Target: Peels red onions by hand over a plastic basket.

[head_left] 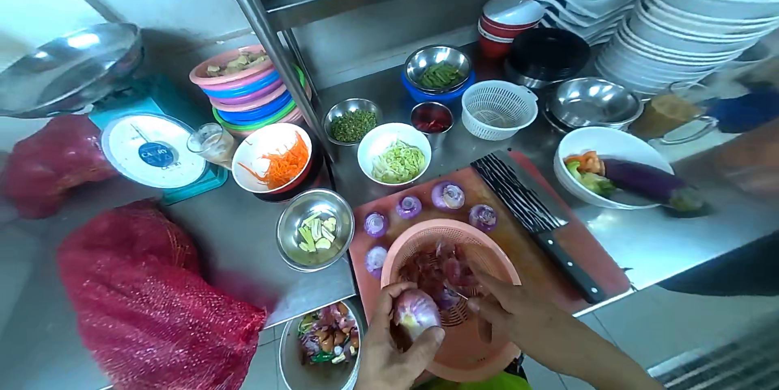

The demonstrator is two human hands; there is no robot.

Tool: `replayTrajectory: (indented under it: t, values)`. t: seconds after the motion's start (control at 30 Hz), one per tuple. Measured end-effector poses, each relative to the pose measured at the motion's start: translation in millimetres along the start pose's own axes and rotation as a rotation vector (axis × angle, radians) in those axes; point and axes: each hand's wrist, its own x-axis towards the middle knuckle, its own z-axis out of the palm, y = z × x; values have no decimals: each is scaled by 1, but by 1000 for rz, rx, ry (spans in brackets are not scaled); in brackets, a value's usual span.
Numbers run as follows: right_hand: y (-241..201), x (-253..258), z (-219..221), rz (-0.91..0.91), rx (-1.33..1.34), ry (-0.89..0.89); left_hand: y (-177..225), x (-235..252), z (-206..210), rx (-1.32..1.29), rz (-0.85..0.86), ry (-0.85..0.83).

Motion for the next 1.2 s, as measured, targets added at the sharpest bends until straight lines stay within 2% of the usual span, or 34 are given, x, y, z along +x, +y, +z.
replayTrajectory:
  t: [0.1,0.2,0.3,0.37,0.47,0.77,1.03,1.1,1.2]
  values:
    - [10,-7,-3,-140,213,-25,0,3,1,100,21,-23]
    - [7,-21,-5,-254,485,-180,5,6,2,192,-12,30]
    - [4,-25,-3,-284,587,-325,10,8,2,252,6,43]
    - [2,-23,2,-274,584,-352,9,8,3,294,63,39]
    - [2,-18,7,-256,601,-316,7,8,4,360,118,22]
    - [10,-10,13,-211,664,-273,1,11,5,391,61,33]
    - [20,-2,15,-199,838,-363,-7,13,3,234,40,30]
    - [17,-3,18,-209,763,-295,-8,14,4,228,25,40]
    - [6,-10,21,-304,402,-60,-7,13,7,293,2,92]
